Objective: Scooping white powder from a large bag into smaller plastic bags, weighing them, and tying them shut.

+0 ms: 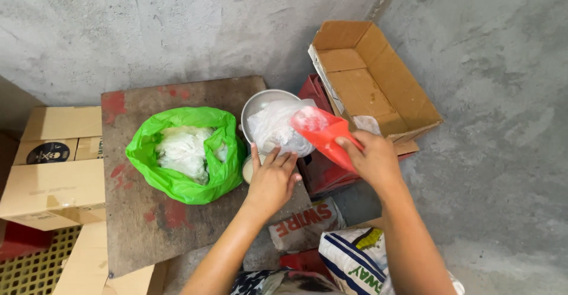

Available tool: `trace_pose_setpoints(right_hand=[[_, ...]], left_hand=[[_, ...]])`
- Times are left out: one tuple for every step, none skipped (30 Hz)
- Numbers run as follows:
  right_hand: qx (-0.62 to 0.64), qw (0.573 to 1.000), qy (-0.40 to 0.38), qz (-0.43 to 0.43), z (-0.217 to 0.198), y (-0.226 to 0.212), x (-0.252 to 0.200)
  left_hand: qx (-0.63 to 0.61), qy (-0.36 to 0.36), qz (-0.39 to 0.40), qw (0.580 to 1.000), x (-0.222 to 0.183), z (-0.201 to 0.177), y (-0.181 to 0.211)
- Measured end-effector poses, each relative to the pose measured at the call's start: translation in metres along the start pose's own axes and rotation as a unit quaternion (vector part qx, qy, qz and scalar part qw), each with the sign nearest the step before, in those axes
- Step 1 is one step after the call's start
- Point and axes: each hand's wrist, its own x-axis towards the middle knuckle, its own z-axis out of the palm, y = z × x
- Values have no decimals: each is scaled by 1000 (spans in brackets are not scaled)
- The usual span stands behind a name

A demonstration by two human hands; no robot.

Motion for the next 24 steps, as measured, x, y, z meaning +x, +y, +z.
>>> trace_pose_setpoints(right_hand=[[3,1000,-2,1,3,8,-11],[96,992,-1,77,7,16,-24],[187,971,-1,152,10,25,-38],[191,969,-5,156,12,33,-50],[292,941,20,171,13,41,-63],[390,901,47,186,13,50,-77],[392,899,44,191,6,55,-90],[412,883,49,222,-1,61,-104],[430,865,54,252,-10,66,-119],[433,862,54,257,-19,74,-134],[435,858,61,265,-30,81,-150],[436,854,69,274,-41,89,-167],[439,851,71,280,-51,95,-184],[427,856,83,280,-63,103,-203],[415,860,95,280,-74,110,-222],[414,857,100,291,-90,114,-241],[410,859,108,287,-106,118,-261],[404,861,117,287,-123,121,-282],[400,857,122,301,-135,130,-304],[395,847,109,339,-148,137,-326],[390,835,95,376,-160,145,-348],[386,827,106,394,-164,160,-375],[358,850,71,380,-168,173,-402],[327,873,34,361,-173,185,-428]], left_hand=[[1,-3,-2,1000,-4,-1,7],[-30,8,-3,1000,-10,-3,15],[-62,20,-5,998,-16,-3,24],[-60,13,-7,998,-21,-1,33],[-84,18,-5,996,-28,2,43],[-109,23,-3,994,-35,6,55],[-107,17,-5,994,-40,10,66],[-117,8,-3,993,-46,15,78],[-126,-1,0,992,-52,20,92],[-124,-7,1,992,-57,25,103],[-130,-17,-1,991,-62,30,116],[-137,-29,-1,990,-68,36,130],[-136,-36,1,990,-74,38,142],[-142,-43,-2,989,-80,42,155],[-149,-49,-4,988,-86,46,169],[-152,-59,2,987,-94,52,182],[-152,-58,0,987,-103,59,194],[-154,-60,-1,986,-111,66,208],[-159,-73,6,985,-124,74,218],[-153,-66,5,986,-136,83,226],[-147,-59,5,987,-147,91,235],[-153,-77,18,985,-160,100,237],[-159,-89,0,983,-171,107,238],[-166,-98,-19,981,-181,115,239]])
